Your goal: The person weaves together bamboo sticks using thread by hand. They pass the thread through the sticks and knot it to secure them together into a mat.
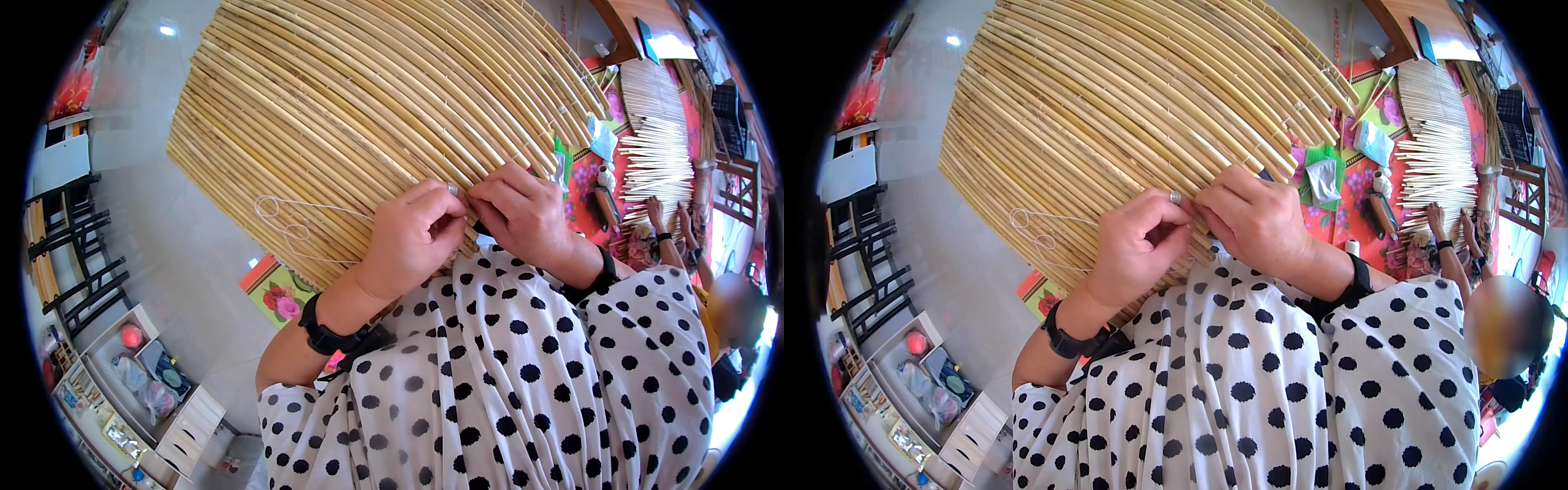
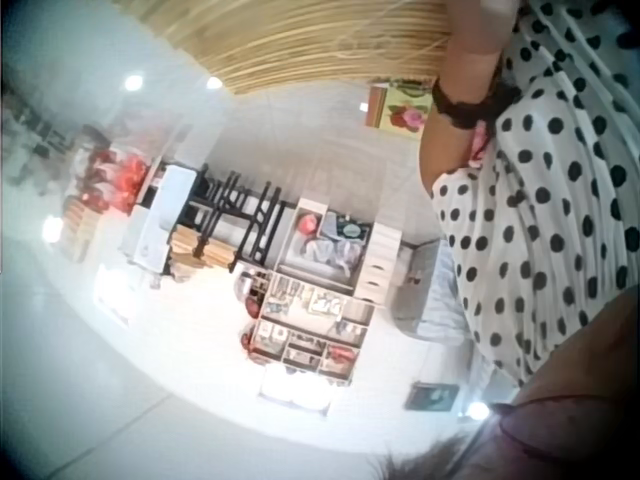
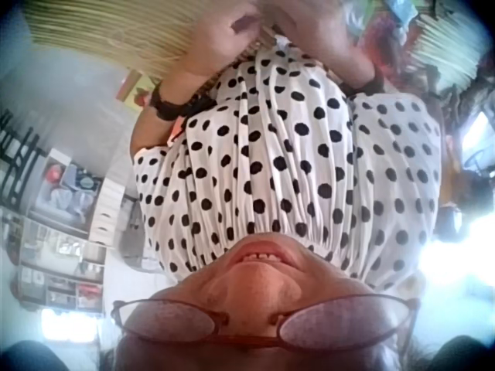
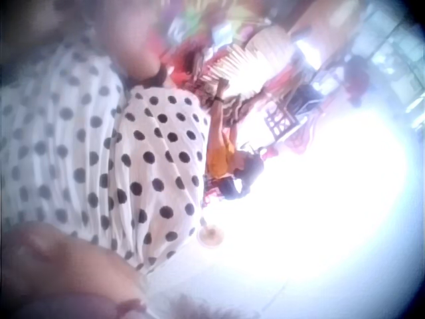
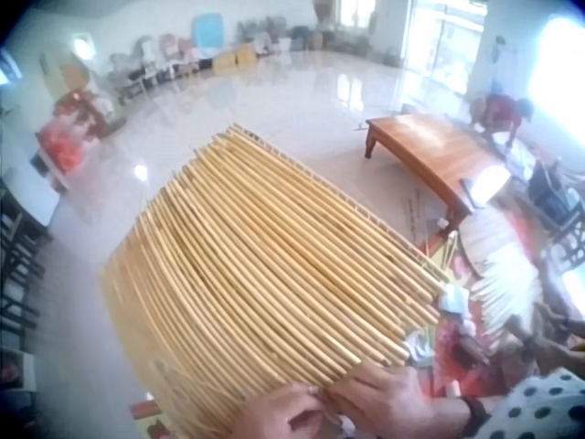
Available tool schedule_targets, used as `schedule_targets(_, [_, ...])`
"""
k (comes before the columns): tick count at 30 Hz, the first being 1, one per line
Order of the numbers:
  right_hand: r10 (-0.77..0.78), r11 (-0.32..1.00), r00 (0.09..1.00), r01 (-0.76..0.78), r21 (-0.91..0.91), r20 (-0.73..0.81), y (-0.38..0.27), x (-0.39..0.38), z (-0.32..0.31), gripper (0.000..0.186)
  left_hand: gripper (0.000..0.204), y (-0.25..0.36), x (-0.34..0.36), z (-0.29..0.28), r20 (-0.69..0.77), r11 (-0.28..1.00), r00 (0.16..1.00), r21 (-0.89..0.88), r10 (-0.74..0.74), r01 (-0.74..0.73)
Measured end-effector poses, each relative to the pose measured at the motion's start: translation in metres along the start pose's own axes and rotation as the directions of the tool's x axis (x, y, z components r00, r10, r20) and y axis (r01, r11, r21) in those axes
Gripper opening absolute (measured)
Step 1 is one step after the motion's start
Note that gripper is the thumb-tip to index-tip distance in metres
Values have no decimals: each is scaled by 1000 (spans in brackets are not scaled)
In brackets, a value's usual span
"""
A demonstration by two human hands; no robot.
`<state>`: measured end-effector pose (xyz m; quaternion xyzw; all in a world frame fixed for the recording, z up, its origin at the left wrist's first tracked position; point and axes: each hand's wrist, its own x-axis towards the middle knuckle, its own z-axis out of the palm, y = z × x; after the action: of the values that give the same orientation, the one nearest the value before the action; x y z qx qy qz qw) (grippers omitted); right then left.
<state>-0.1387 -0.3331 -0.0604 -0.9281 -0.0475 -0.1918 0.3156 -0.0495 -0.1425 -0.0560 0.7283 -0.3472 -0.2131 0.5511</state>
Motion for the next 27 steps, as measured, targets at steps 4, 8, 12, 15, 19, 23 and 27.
schedule_targets(4, [-20, 999, 1000, 20, 42, -3, 2, -1, -1, 18, 18, 0, 2, 5, -71, 997, 997, 76, 35, -30])
schedule_targets(8, [-35, 996, 999, 35, 78, 1, 2, 0, -4, 21, 19, 7, 5, 6, -95, 982, 991, 173, 90, -72])
schedule_targets(12, [-45, 998, 999, 45, 46, 13, -1, 1, -7, 22, 19, 9, 2, 3, -97, 956, 985, 270, 142, -111])
schedule_targets(15, [-31, 999, 999, 30, 17, 33, -3, -1, -7, 22, 20, 7, 1, 4, -84, 964, 985, 236, 149, -125])
schedule_targets(19, [-51, 998, 999, 51, 33, 14, 1, 1, -7, 23, 19, 9, 5, 4, -74, 991, 997, 135, 28, -18])
schedule_targets(23, [-65, 997, 998, 65, 38, 19, 3, 0, -7, 24, 20, 10, 5, 5, -72, 995, 996, 81, -43, 49])
schedule_targets(27, [-76, 994, 997, 74, 79, 21, 3, 1, -8, 25, 25, 9, 2, 7, -77, 995, 992, 24, -97, 99])
